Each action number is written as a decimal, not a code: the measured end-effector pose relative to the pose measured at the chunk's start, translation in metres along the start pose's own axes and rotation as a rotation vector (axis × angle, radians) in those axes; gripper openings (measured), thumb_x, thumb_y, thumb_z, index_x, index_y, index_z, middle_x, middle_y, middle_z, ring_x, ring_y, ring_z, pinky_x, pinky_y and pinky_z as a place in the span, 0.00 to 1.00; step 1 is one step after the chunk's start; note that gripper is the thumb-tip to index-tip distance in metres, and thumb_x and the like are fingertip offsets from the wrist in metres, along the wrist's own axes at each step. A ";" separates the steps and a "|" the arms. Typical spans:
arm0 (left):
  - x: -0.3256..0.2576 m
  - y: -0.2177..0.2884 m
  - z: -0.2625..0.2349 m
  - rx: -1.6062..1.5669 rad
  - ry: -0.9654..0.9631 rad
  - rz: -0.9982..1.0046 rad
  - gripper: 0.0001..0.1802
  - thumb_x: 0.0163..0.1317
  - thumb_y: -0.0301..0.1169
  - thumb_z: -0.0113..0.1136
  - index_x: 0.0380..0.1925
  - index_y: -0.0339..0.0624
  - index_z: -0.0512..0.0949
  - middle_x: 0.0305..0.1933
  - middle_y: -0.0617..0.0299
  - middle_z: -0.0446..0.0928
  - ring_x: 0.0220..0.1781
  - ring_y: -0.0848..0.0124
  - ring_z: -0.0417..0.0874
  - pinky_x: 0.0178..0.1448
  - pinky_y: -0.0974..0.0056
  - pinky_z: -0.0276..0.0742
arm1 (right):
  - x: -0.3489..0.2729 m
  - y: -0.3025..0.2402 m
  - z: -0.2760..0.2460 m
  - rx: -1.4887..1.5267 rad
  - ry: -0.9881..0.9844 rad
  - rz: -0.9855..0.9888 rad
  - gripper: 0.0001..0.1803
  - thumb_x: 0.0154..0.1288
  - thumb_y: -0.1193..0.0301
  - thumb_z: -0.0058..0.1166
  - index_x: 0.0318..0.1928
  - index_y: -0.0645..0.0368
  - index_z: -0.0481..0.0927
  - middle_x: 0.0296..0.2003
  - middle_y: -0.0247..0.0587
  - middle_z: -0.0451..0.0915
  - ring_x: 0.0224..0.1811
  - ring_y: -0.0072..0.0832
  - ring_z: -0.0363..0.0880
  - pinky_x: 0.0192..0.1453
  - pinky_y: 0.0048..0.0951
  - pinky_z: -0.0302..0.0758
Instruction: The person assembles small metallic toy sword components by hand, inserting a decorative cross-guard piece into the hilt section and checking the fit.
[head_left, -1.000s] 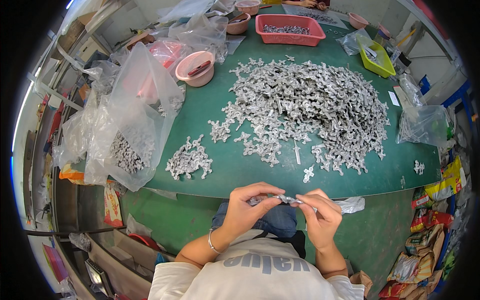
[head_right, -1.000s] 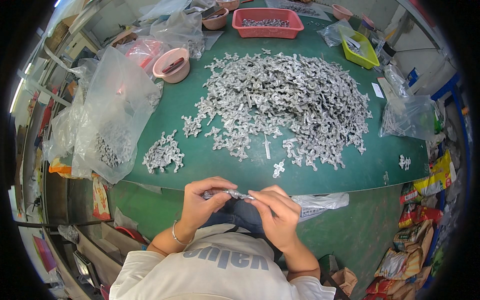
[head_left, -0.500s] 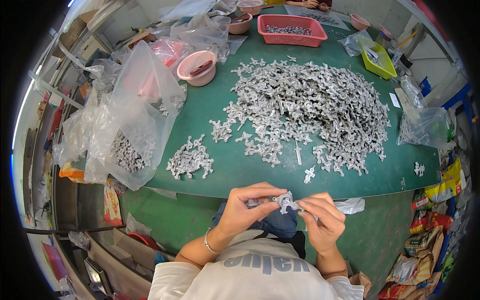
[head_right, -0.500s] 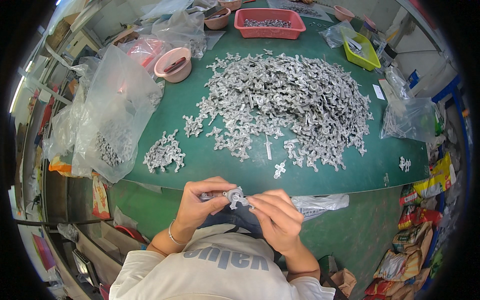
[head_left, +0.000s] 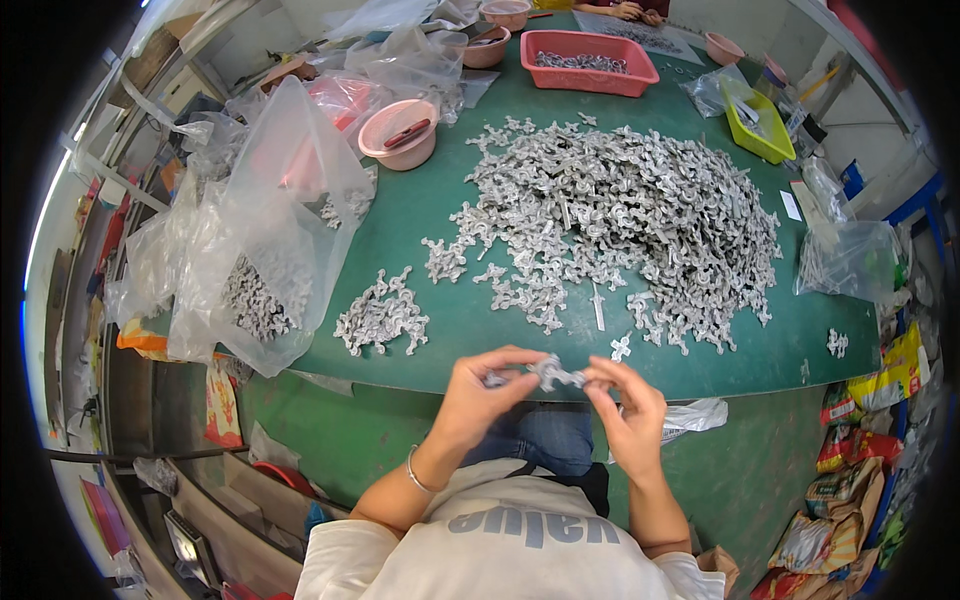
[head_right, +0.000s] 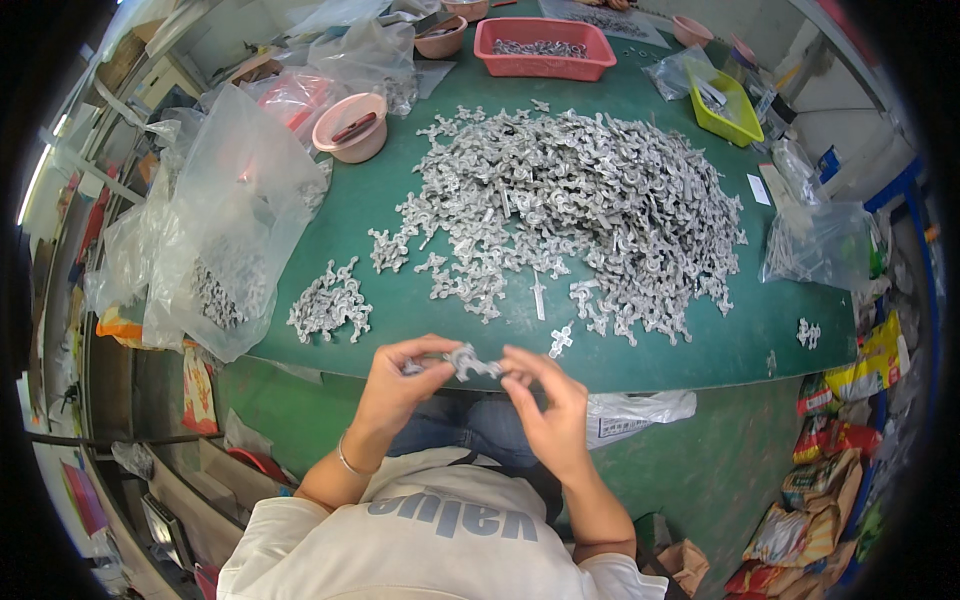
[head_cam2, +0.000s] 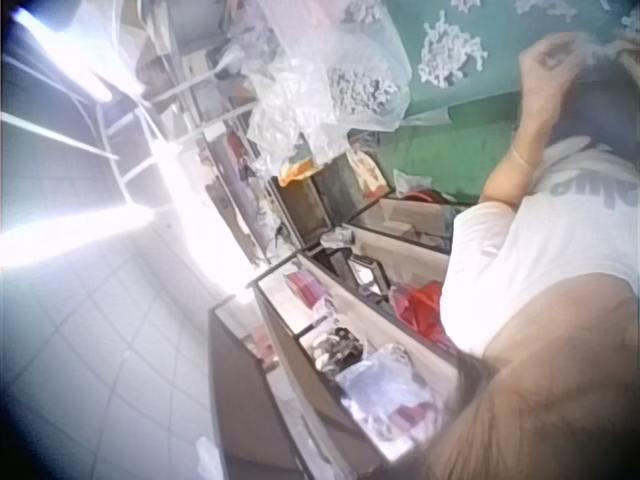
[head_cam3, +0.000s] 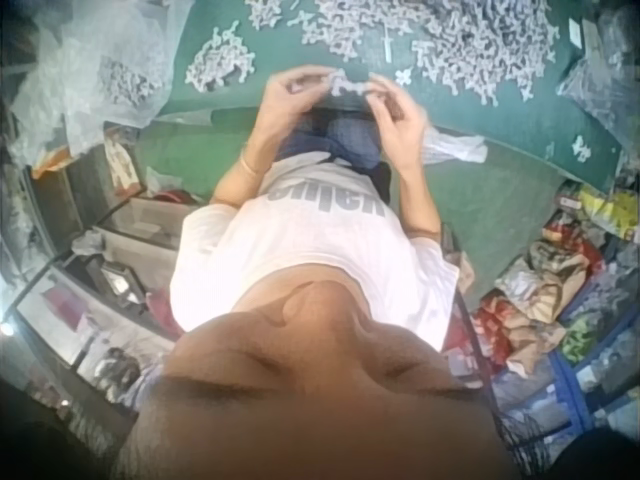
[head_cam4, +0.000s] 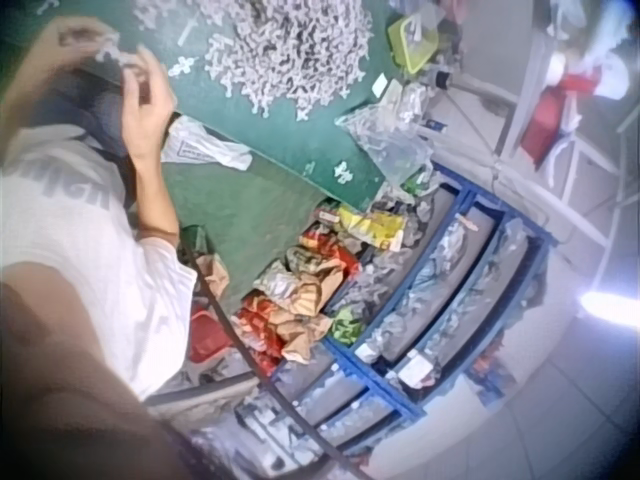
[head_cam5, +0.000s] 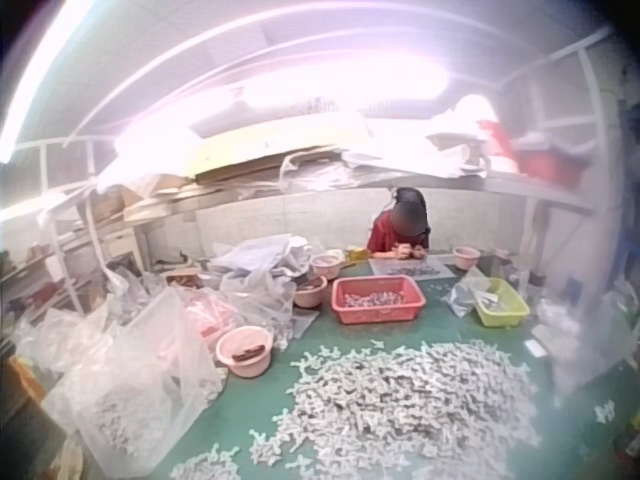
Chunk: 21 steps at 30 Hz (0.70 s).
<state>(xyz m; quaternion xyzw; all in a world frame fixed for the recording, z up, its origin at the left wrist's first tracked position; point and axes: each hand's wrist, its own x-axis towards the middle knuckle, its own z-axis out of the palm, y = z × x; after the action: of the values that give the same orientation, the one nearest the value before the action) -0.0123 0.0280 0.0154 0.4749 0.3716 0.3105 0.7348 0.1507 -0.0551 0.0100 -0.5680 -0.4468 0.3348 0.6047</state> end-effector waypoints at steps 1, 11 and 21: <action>0.003 -0.007 -0.013 -0.056 0.040 -0.071 0.14 0.53 0.21 0.59 0.42 0.38 0.78 0.24 0.72 0.74 0.19 0.89 0.60 0.21 0.80 0.52 | 0.002 0.008 0.001 0.000 -0.002 -0.001 0.13 0.51 0.86 0.53 0.40 0.68 0.77 0.32 0.44 0.80 0.32 0.26 0.76 0.38 0.24 0.71; 0.027 -0.048 -0.144 1.092 0.876 0.552 0.12 0.52 0.22 0.58 0.39 0.38 0.78 0.32 0.61 0.73 0.24 0.73 0.70 0.30 0.69 0.69 | 0.053 0.101 0.023 -0.815 0.038 -0.243 0.11 0.48 0.78 0.58 0.36 0.62 0.79 0.30 0.40 0.76 0.36 0.36 0.70 0.42 0.35 0.65; 0.027 -0.040 -0.060 0.758 0.421 0.450 0.12 0.51 0.19 0.58 0.37 0.39 0.77 0.31 0.62 0.73 0.22 0.78 0.65 0.27 0.73 0.63 | 0.045 0.076 0.014 -0.632 0.153 -0.218 0.03 0.51 0.77 0.58 0.28 0.62 0.79 0.23 0.40 0.76 0.27 0.31 0.72 0.36 0.29 0.64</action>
<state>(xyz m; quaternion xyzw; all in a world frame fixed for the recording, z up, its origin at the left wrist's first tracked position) -0.0441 0.0637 -0.0452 0.7044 0.4872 0.3939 0.3336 0.1623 0.0017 -0.0584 -0.6996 -0.5400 0.0695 0.4627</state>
